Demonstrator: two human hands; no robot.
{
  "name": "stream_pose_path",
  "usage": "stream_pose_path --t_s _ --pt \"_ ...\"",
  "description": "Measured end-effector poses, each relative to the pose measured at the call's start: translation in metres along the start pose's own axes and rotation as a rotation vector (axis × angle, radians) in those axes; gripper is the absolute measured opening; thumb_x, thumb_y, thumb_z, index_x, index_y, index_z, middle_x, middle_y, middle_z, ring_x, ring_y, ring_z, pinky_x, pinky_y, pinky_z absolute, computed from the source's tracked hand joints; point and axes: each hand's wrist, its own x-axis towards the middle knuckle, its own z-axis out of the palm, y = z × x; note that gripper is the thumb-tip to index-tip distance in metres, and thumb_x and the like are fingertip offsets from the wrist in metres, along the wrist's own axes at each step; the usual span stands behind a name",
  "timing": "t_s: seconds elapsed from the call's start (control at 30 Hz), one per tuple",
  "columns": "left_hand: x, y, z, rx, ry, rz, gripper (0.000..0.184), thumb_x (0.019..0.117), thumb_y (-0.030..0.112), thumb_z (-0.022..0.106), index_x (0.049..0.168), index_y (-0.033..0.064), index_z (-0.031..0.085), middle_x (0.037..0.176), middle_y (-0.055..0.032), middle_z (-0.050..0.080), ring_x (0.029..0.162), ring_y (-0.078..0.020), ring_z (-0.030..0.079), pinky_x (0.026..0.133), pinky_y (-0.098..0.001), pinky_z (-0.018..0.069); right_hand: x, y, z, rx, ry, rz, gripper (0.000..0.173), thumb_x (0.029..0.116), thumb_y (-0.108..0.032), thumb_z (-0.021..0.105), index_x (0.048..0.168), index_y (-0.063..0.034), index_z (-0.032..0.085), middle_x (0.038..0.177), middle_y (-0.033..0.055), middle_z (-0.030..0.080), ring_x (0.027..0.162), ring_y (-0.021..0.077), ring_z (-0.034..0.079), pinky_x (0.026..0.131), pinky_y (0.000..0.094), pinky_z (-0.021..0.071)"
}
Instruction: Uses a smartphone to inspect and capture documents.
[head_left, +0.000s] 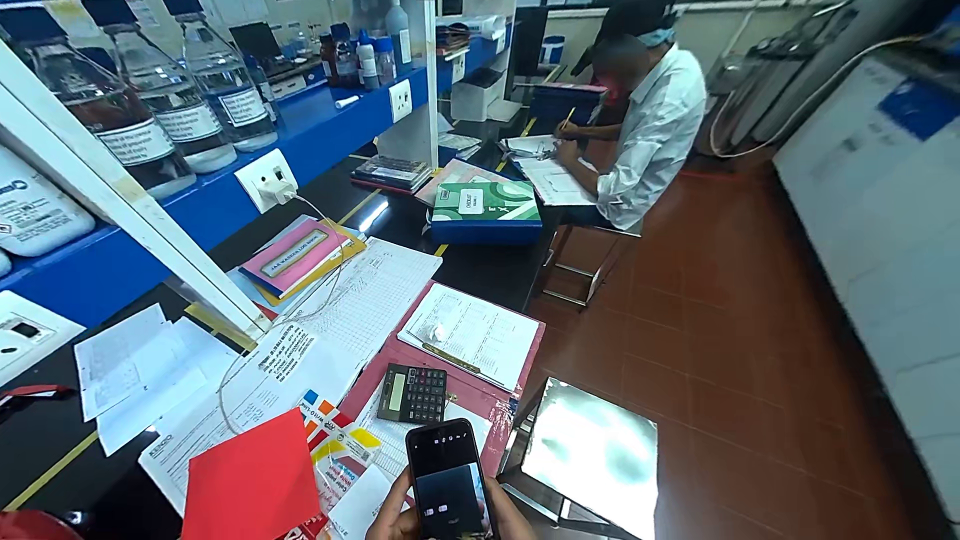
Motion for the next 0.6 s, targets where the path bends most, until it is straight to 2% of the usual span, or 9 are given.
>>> stream_pose_path --t_s 0.13,0.23,0.37,0.5,0.6 --pt "-0.0001 -0.0003 -0.0013 -0.007 -0.029 0.01 0.07 0.0911 -0.001 0.046 0.152 -0.0116 0.012 0.118 -0.0086 0.073 0.104 -0.0184 0.072 0.094 -0.0411 0.0584 -0.0016 0.0024 -0.0021 0.03 -0.013 -0.004 0.082 0.0827 0.006 0.067 0.15 0.0025 0.02 0.13 0.0139 0.061 0.107 0.0288 0.07 0.069 0.0486 0.0652" --pt "-0.0012 0.0001 -0.002 -0.016 -0.046 0.015 0.071 0.0918 -0.001 0.046 0.152 -0.0109 0.01 0.12 -0.0086 0.072 0.105 -0.0188 0.072 0.095 -0.0413 0.0584 -0.0021 0.0028 -0.0023 0.029 -0.018 0.0 0.084 0.0816 0.007 0.064 0.151 0.0023 0.018 0.131 0.013 0.06 0.108 0.0277 0.069 0.07 0.0481 0.065" --pt "-0.0041 0.0005 -0.0022 -0.018 -0.033 0.013 0.073 0.0905 -0.003 0.046 0.152 -0.0114 0.008 0.12 -0.0078 0.072 0.105 -0.0182 0.072 0.094 -0.0409 0.0584 -0.0009 0.0012 0.0003 0.017 -0.017 -0.014 0.088 0.0772 0.009 0.07 0.15 0.0035 0.02 0.132 0.0137 0.059 0.108 0.0277 0.069 0.072 0.0476 0.0652" --pt "-0.007 0.0012 -0.004 -0.015 -0.023 0.018 0.073 0.0905 -0.003 0.046 0.152 -0.011 0.008 0.12 -0.008 0.072 0.105 -0.0183 0.072 0.095 -0.0407 0.0582 0.0003 -0.0001 0.0028 -0.002 -0.022 -0.004 0.092 0.0771 0.009 0.074 0.151 0.0024 0.02 0.132 0.0139 0.059 0.108 0.0277 0.069 0.074 0.0476 0.0654" --pt "-0.0089 0.0028 -0.0053 -0.024 -0.026 0.019 0.074 0.0902 -0.004 0.046 0.153 -0.0096 0.007 0.122 -0.0087 0.071 0.107 -0.0189 0.071 0.096 -0.0412 0.0577 0.0017 0.0 0.0049 -0.004 -0.026 -0.013 0.09 0.078 0.008 0.075 0.15 0.0022 0.022 0.131 0.0138 0.06 0.108 0.0275 0.069 0.072 0.0461 0.0657"
